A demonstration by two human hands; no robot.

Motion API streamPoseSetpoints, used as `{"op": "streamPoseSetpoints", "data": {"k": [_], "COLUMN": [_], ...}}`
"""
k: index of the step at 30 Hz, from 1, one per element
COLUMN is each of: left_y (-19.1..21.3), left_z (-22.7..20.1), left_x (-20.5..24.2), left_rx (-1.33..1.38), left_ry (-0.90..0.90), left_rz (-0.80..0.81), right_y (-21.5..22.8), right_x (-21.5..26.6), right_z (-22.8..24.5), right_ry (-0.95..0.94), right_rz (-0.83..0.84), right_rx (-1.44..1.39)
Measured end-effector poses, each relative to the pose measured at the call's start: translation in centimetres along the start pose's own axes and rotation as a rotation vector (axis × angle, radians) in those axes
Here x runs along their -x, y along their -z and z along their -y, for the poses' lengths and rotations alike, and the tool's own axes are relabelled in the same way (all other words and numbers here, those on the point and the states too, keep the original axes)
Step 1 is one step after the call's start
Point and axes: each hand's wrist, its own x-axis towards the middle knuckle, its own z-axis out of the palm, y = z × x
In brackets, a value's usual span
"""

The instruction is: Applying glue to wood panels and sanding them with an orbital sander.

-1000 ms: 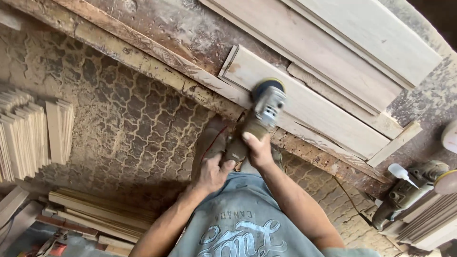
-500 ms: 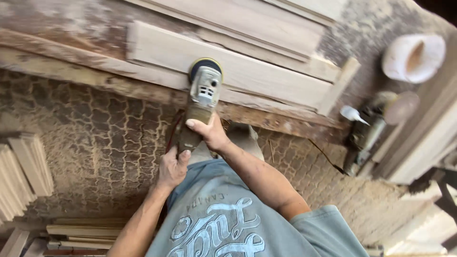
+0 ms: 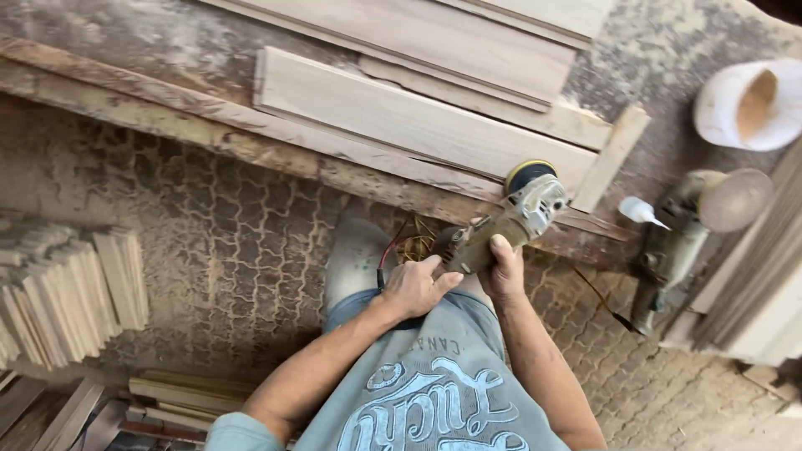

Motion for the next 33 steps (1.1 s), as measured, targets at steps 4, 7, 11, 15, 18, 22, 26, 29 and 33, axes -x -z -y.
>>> {"op": "streamPoseSetpoints", "data": {"k": [4,7,11,15,18,22,26,29,33], "left_y": [3.3,6.7,11.5,16.8,16.9,15.3,16.6,18.2,17.4], "left_z": [5.9,9.5,13.4,12.4,11.7,10.6,10.9,11.0,10.0], "left_x": [2.6,4.1,5.5,5.5,5.3,6.2,6.2,5.2,4.1], "left_rx": [-0.028,0.128,0.214,0.437,0.441,0.308,0.337,0.396,0.363], "left_ry": [-0.014,0.027,0.16,0.272,0.255,0.269,0.297,0.28,0.245], "left_rz": [-0.272,-0.428,-0.512,-0.548,-0.529,-0.453,-0.411,-0.546,-0.534], "right_y": [-11.7,-15.4,-22.5,-29.7,-30.6,-24.9,-26.5,-31.3,-30.5], "right_x": [1.2,-0.1,-1.7,-2.7,-2.2,-1.5,-1.8,-2.5,-3.9], "right_z": [-1.0,-7.4,-13.2,-15.8,-14.5,-14.2,-15.2,-15.2,-12.5], "right_ry": [-0.188,-0.116,-0.067,-0.071,-0.089,-0.075,-0.064,-0.006,-0.073], "right_rz": [0.035,0.28,0.465,0.546,0.509,0.503,0.523,0.523,0.485], "right_rx": [0.712,0.592,0.61,0.655,0.707,0.713,0.696,0.73,0.695]}}
